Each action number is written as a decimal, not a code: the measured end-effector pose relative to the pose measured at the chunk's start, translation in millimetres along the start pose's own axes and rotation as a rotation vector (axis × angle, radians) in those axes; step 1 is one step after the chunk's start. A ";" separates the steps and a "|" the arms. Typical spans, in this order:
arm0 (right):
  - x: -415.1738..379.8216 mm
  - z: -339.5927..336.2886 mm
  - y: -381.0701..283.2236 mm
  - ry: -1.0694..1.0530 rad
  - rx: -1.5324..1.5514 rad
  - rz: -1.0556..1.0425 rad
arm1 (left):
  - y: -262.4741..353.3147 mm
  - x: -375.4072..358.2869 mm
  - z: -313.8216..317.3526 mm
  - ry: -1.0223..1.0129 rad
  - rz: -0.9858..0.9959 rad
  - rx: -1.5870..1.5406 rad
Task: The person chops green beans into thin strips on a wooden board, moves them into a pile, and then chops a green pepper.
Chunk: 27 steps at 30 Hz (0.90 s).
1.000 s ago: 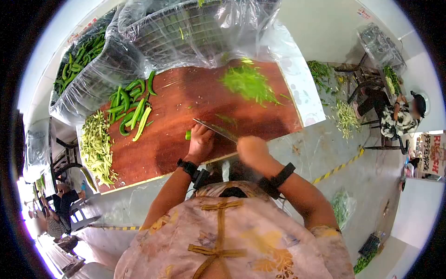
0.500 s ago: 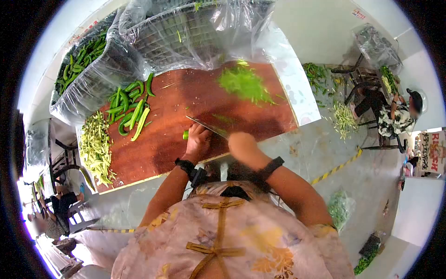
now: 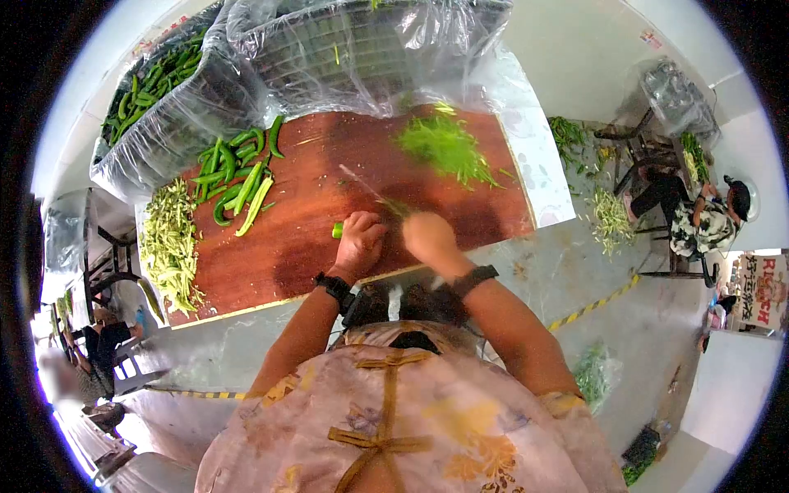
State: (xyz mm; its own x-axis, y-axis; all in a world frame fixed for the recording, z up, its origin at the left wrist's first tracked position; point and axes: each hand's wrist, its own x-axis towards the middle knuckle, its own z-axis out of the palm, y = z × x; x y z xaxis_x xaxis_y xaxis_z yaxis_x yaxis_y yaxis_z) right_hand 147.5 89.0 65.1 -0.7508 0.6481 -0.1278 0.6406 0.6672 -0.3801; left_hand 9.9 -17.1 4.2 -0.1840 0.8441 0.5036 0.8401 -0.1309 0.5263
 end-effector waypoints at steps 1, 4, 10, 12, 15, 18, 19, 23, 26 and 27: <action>-5.0 1.2 4.2 0.018 0.003 0.058 | -0.2 -0.1 -0.1 0.001 -0.011 0.003; -32.7 -10.1 11.6 -0.061 -0.034 0.010 | -2.3 0.5 -3.0 -0.040 -0.038 0.013; -50.4 -22.1 13.3 -0.145 -0.090 -0.021 | 2.6 5.2 -4.3 0.016 0.021 0.009; -48.7 -22.8 13.0 -0.156 -0.091 -0.020 | 1.2 4.5 -3.8 0.030 0.024 -0.010; -40.3 -22.1 7.6 -0.225 -0.097 0.002 | -2.7 2.2 -4.7 0.007 0.006 -0.020; -22.0 -1.9 2.0 -0.223 -0.088 -0.010 | 6.5 6.0 -10.9 -0.054 -0.032 -0.033; -12.1 3.8 -3.9 -0.155 -0.064 -0.054 | 12.8 11.4 -18.2 -0.052 -0.032 -0.064; 10.3 8.0 -22.8 -0.065 -0.044 -0.070 | 6.2 7.6 -17.0 -0.055 0.026 -0.039; 7.2 7.2 -12.6 0.037 0.009 -0.102 | -4.5 2.1 -8.4 0.032 0.107 -0.036; 6.0 6.7 -8.0 0.042 0.009 -0.109 | -2.4 2.5 -14.1 0.037 0.110 -0.029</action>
State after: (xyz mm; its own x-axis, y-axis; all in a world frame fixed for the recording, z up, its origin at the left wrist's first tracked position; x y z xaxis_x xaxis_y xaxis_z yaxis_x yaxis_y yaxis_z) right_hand 136.8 85.1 61.2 -0.8085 0.5867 -0.0462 0.5536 0.7316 -0.3978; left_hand 0.2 -22.0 13.8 -0.1107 0.8040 0.5843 0.8411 -0.2374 0.4860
